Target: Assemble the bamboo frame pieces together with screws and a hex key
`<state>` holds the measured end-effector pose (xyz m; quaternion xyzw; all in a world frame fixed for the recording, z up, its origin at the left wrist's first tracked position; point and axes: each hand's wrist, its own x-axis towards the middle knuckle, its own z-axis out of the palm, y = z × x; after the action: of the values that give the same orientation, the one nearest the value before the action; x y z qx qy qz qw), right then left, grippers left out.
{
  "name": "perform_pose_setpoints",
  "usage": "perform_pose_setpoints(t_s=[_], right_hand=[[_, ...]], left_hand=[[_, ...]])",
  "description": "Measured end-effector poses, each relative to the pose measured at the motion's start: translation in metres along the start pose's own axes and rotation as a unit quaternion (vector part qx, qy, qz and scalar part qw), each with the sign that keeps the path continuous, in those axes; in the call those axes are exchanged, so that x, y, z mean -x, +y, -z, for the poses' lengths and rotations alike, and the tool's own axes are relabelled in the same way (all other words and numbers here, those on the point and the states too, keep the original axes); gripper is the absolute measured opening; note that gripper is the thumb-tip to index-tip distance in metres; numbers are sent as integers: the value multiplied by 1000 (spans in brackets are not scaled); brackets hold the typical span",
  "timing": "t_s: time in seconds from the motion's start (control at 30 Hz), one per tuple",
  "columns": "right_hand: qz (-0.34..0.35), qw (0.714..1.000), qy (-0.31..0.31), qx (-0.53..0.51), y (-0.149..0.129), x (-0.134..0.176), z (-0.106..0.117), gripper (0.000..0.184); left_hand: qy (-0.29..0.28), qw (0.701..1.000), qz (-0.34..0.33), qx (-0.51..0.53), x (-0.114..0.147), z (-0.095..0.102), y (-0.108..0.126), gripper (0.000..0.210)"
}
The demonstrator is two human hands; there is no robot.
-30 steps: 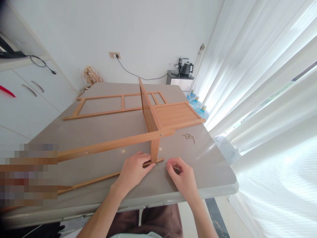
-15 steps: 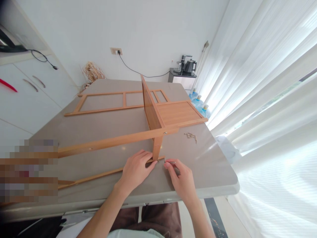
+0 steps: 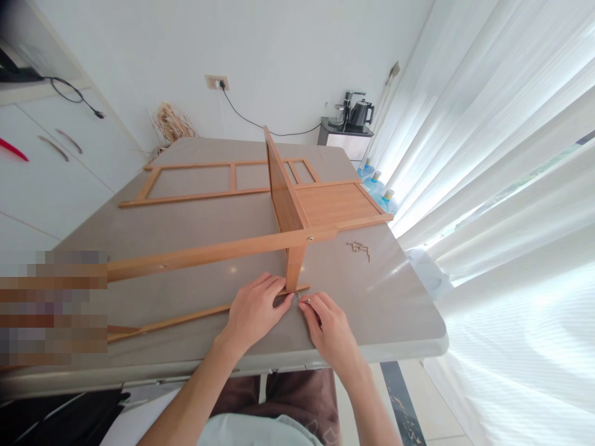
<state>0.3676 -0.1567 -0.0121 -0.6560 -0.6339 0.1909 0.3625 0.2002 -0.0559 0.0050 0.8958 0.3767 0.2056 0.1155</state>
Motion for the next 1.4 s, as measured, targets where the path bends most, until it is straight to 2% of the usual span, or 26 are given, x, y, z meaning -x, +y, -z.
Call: perform_pose_setpoints(t_s=[0.8, 1.1, 1.4], right_hand=[[23, 999, 8, 32, -4, -2, -2, 25], [23, 999, 10, 43, -5, -1, -4, 24], [12, 999, 8, 50, -6, 0, -5, 26]], left_hand=[[-6, 1000, -1, 18, 2, 1, -2, 10], [-6, 999, -7, 35, 5, 4, -2, 21], [-8, 999, 4, 52, 5, 4, -3, 18]])
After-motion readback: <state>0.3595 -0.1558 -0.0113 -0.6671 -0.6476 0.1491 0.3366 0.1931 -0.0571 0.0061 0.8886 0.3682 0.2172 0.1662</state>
